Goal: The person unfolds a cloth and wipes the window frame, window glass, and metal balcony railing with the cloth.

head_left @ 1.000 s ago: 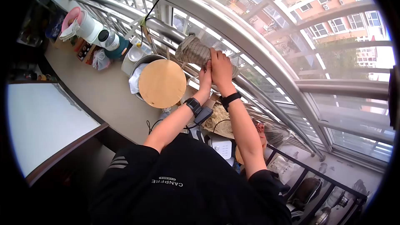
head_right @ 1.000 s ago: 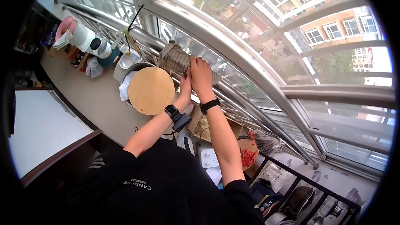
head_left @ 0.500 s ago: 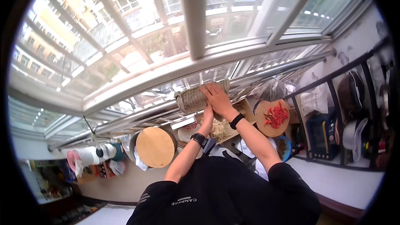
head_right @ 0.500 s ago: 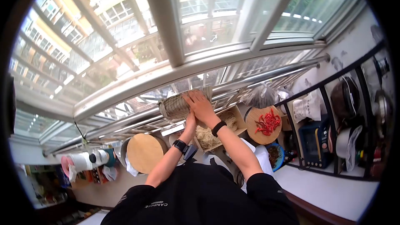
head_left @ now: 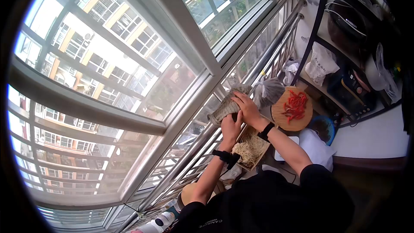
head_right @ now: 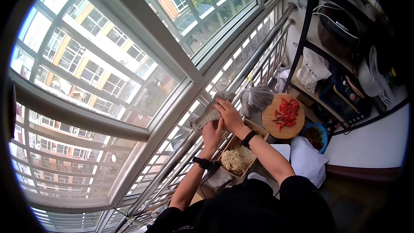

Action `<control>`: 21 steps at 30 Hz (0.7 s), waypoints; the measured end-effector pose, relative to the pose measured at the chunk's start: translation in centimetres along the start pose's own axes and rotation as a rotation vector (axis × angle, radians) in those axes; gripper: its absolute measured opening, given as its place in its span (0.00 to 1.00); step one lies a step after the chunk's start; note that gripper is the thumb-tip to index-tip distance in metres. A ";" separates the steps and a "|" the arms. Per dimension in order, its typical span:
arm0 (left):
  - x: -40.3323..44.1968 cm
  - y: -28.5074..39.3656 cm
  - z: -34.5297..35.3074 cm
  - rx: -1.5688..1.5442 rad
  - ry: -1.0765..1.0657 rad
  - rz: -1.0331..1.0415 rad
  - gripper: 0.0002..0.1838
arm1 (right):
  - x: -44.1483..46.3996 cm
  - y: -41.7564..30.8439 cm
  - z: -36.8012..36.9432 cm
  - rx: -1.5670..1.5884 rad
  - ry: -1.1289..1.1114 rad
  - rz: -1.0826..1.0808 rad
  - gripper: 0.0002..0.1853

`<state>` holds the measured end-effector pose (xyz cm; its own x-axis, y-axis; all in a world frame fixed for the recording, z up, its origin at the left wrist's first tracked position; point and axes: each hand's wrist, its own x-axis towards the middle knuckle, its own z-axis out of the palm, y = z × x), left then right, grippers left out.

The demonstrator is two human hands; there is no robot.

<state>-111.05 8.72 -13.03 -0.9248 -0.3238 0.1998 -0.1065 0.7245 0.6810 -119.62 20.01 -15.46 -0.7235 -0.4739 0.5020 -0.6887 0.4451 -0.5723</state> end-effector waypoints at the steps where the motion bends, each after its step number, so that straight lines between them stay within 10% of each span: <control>1: 1.1 0.7 0.2 0.063 0.010 0.077 0.23 | 0.5 0.9 -0.4 0.016 0.027 0.047 0.30; 11: 10.2 3.1 7.6 0.400 -0.068 0.393 0.34 | 7.0 14.1 -5.7 -0.128 0.033 0.351 0.57; 21: 20.8 9.5 15.3 0.620 -0.347 0.315 0.42 | 13.3 25.1 -8.8 -0.168 0.204 0.359 0.46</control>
<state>-136.85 18.19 -13.18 -0.9959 0.0890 0.0167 0.0901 0.9919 0.0893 -147.01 31.57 -17.43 -0.9011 -0.1148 0.4181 -0.3783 0.6794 -0.6287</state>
